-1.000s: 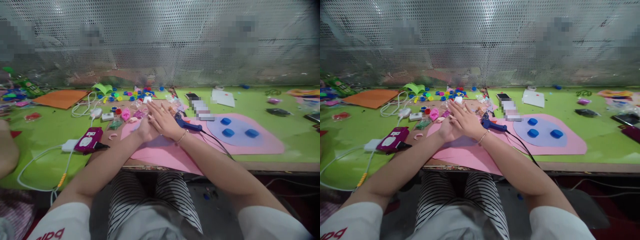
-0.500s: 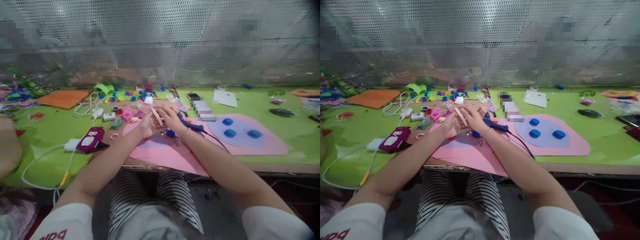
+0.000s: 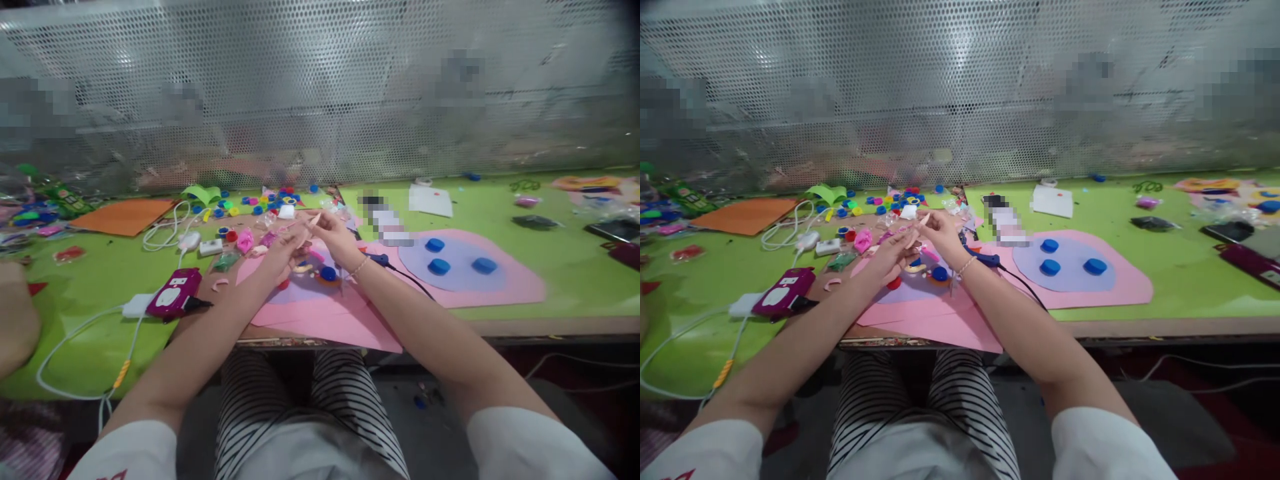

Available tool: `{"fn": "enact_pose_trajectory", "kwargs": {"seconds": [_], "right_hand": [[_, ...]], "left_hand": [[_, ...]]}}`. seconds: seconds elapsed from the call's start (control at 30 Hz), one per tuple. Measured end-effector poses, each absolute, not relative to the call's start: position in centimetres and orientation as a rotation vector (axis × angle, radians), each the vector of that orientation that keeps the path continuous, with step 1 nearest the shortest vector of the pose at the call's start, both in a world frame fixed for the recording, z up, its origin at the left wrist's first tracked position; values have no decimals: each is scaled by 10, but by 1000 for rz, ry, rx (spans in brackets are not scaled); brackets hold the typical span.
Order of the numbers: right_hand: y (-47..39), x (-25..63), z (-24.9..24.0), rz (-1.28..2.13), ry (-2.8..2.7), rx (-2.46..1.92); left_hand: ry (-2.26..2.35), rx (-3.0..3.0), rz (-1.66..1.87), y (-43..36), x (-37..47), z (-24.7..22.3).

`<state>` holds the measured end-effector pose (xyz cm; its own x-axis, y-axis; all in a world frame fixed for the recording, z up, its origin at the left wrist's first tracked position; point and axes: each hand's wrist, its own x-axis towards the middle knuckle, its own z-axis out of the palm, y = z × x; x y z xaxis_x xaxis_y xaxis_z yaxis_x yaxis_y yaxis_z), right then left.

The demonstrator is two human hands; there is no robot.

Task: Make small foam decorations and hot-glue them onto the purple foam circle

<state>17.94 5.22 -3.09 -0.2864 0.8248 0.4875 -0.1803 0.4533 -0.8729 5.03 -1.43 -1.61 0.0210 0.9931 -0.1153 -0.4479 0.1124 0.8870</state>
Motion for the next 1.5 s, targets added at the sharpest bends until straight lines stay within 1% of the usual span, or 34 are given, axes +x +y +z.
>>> {"fn": "enact_pose_trajectory", "kwargs": {"seconds": [0.1, 0.2, 0.37, 0.5, 0.63, 0.83, 1.13, 1.5], "right_hand": [[56, 180, -32, 1072, -1516, -628], [57, 179, -33, 1123, -1501, -645], [56, 174, -39, 1336, -1469, -653], [52, 171, -43, 1527, -1373, -649], [47, 171, -41, 1688, -1239, -576], [36, 173, -32, 1867, -1125, -511], [29, 171, -30, 1921, -1151, -394], [31, 169, -33, 1884, -1081, -475]], "left_hand": [[985, 806, 1385, -15, 45, -7], [1034, 870, 1397, -13, 35, -1], [1085, 930, 1408, 2, 8, -9], [1016, 912, 1435, 11, -8, -20], [923, 884, 1424, 7, -9, -21], [1014, 744, 1377, 0, -5, -21], [999, 720, 1332, -2, -2, -17], [997, 750, 1286, -3, -4, -17]]}}
